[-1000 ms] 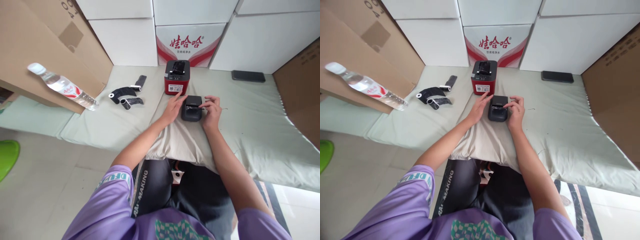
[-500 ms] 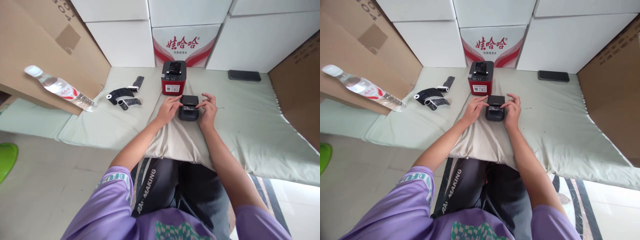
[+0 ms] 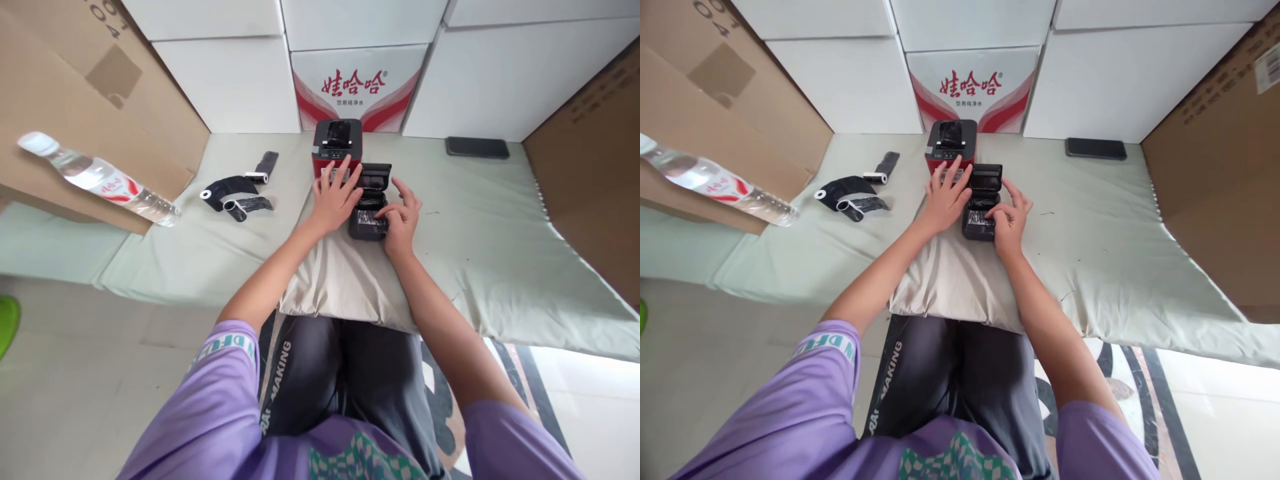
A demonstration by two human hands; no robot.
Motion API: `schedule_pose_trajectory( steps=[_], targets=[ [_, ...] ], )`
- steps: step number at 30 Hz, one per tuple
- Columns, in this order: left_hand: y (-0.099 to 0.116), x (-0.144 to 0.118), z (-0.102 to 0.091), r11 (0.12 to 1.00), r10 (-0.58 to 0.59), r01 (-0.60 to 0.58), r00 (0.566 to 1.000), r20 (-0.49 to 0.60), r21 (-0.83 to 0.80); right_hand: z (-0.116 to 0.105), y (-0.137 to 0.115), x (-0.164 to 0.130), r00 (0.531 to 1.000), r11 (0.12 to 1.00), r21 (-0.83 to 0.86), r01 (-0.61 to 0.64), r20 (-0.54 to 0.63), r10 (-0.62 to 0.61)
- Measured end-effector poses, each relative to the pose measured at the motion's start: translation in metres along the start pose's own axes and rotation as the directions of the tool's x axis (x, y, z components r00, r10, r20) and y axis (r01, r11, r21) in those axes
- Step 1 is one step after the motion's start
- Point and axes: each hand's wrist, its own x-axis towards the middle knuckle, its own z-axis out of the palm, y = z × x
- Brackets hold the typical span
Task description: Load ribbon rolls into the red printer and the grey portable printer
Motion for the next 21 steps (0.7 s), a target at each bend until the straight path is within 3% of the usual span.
schedule_pose_trajectory(
  steps=[6,12,16,21],
  targets=[
    [0.024,0.022,-0.026,0.991,0.050,-0.043,0.997,-0.050,0.128,0.001,-0.001,0.001,0.999,0.999,0.023,-0.036,0.014,0.036],
    [0.035,0.018,-0.027,0.985,-0.061,0.067,0.997,-0.045,0.158,0.004,0.004,0.004,0.995,0.974,0.202,-0.100,-0.002,0.102],
    [0.037,0.020,-0.029,0.987,-0.029,0.036,0.998,-0.047,0.155,0.007,0.019,0.012,0.986,0.923,0.357,-0.147,-0.024,0.166],
    [0.042,0.030,-0.027,0.991,-0.012,0.021,0.998,-0.065,0.133,0.008,0.027,0.017,0.969,0.887,0.412,-0.208,-0.035,0.244]
  ],
)
